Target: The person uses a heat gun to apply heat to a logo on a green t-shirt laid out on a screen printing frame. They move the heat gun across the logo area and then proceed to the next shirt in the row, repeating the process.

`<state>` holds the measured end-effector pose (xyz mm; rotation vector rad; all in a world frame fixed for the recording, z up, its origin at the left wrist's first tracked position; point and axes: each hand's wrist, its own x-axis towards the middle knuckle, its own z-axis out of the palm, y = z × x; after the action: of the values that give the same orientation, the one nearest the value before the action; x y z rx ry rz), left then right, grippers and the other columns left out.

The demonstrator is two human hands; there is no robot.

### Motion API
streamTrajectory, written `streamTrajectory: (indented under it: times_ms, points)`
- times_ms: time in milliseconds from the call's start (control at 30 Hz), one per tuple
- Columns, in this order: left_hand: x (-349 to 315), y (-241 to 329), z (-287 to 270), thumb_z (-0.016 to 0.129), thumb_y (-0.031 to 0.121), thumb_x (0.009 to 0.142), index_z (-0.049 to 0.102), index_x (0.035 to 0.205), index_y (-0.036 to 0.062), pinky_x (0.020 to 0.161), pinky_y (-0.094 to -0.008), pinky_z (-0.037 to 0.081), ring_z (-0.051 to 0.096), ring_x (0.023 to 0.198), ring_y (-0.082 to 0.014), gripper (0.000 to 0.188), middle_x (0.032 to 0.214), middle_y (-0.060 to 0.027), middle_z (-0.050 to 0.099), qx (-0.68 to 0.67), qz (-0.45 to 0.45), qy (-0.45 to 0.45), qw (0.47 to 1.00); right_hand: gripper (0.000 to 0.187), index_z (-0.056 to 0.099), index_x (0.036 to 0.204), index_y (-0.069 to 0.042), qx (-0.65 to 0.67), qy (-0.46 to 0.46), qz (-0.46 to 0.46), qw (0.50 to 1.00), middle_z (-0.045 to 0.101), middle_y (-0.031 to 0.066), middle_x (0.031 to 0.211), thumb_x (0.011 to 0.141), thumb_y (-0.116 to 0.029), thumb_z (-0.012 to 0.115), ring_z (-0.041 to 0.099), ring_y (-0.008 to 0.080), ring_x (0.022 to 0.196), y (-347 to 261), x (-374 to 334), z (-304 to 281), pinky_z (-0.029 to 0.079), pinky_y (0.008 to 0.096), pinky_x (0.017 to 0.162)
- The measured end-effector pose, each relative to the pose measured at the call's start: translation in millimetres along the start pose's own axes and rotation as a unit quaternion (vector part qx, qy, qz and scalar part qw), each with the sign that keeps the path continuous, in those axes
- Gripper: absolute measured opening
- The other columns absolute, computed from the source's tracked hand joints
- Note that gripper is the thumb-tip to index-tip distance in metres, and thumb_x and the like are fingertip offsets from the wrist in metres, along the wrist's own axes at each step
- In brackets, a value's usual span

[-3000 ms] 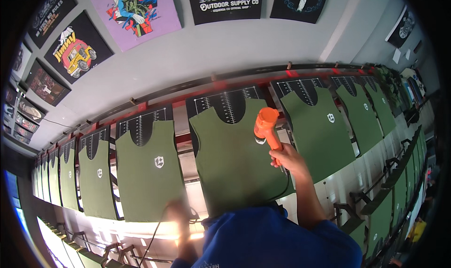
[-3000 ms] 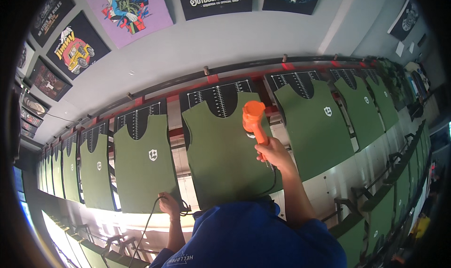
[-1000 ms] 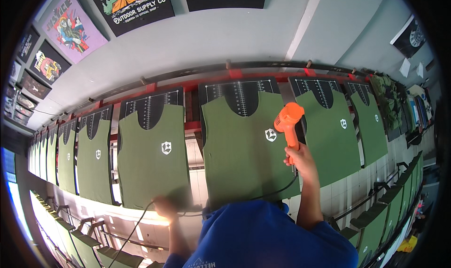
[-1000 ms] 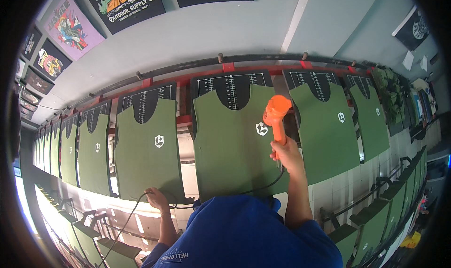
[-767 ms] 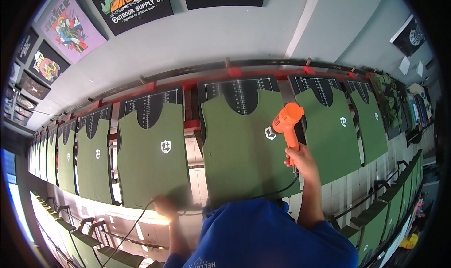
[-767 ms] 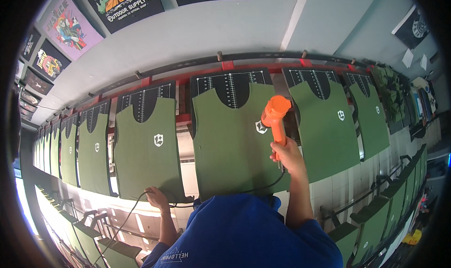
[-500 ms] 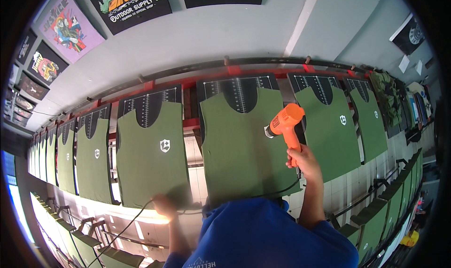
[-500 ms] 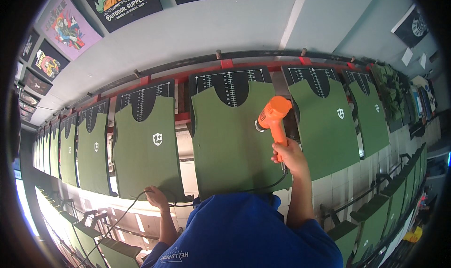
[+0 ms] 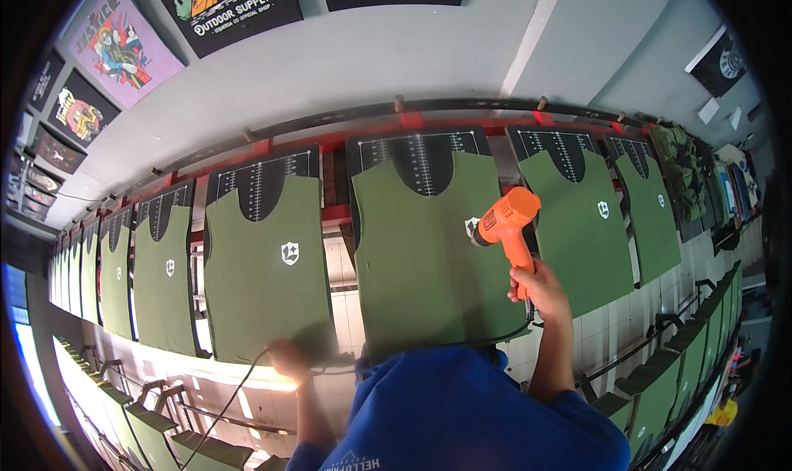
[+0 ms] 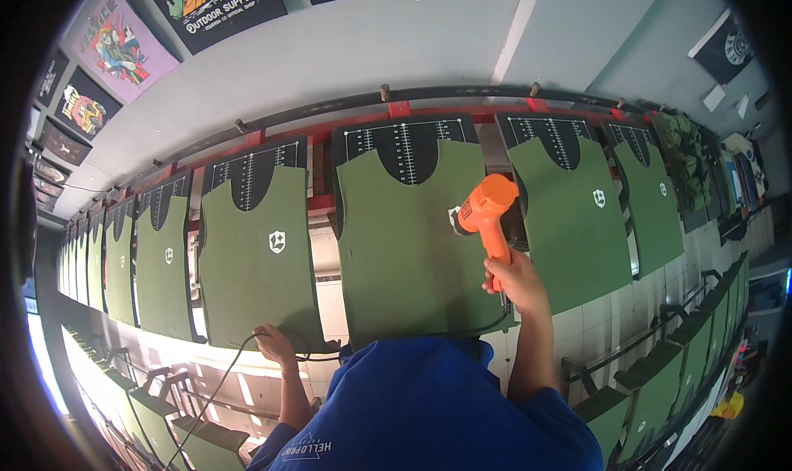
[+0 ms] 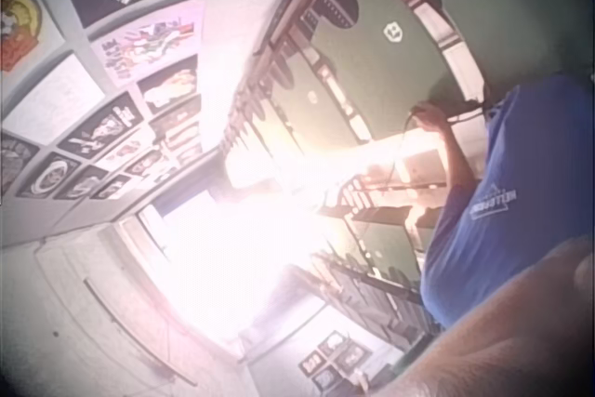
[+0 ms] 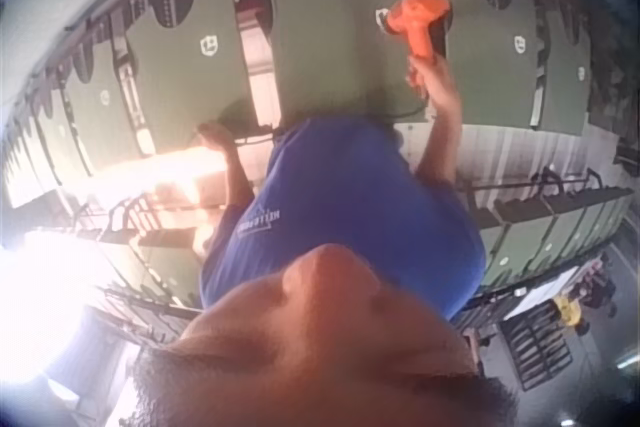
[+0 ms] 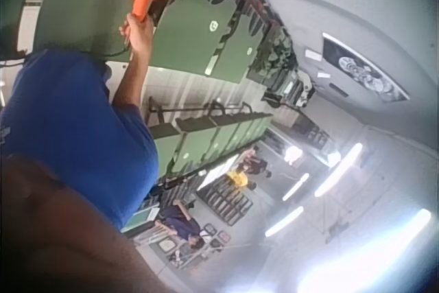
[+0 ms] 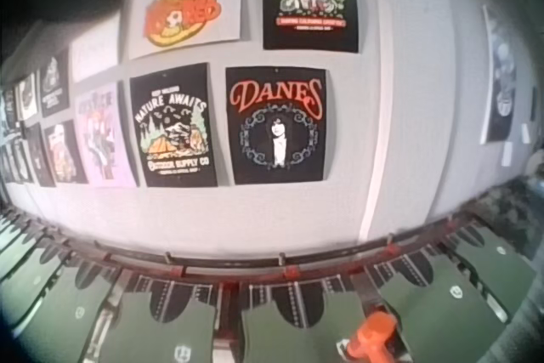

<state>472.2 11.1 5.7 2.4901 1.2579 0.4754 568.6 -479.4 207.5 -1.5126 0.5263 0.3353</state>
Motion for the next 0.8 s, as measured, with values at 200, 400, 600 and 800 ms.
streamTrajectory:
  times_ms: [200, 400, 600, 800]
  points:
    - [0, 4, -4, 0.047, 0.031, 0.093, 0.055, 0.096, 0.002, 0.074, -0.0501, 0.044, 0.06, 0.082, -0.0392, 0.03, 0.084, -0.0193, 0.062, 0.007, 0.0, -0.014, 1.0, 0.019, 0.054, 0.095, -0.002, -0.011, -0.015, 0.003, 1.0, 0.055, 0.0036, 0.075, 0.088, -0.018, 0.062, 0.059, 0.0141, 0.058, 5, -1, 1, 0.05, 0.0272, 0.055]
    - [1, -4, 0, 0.048, 0.03, 0.093, 0.055, 0.097, 0.002, 0.073, -0.0499, 0.045, 0.061, 0.081, -0.0393, 0.029, 0.084, -0.0195, 0.063, 0.006, 0.02, 0.0, 1.0, 0.021, 0.053, 0.095, -0.001, -0.031, -0.012, 0.004, 0.999, 0.054, 0.0034, 0.074, 0.088, -0.018, 0.061, 0.058, 0.013, 0.059, 0, -1, 10, 0.05, 0.0262, 0.056]
    - [2, -10, 5, 0.048, 0.028, 0.093, 0.056, 0.096, 0.0017, 0.072, -0.05, 0.045, 0.062, 0.08, -0.0395, 0.028, 0.083, -0.0195, 0.063, 0.029, 0.037, 0.009, 0.999, 0.022, 0.054, 0.099, -0.001, -0.028, -0.044, 0.0, 0.999, 0.055, 0.003, 0.076, 0.088, -0.019, 0.062, 0.059, 0.0139, 0.059, 0, 12, 14, 0.05, 0.0261, 0.055]
    - [8, -14, 3, 0.049, 0.026, 0.094, 0.055, 0.095, -0.0004, 0.071, -0.0477, 0.045, 0.06, 0.077, -0.0392, 0.027, 0.082, -0.02, 0.062, 0.017, 0.076, -0.04, 0.996, 0.021, 0.054, 0.099, 0.0, -0.036, -0.061, 0.003, 0.997, 0.055, 0.0027, 0.075, 0.089, -0.017, 0.062, 0.059, 0.0132, 0.06, -14, 25, 14, 0.049, 0.0256, 0.056]
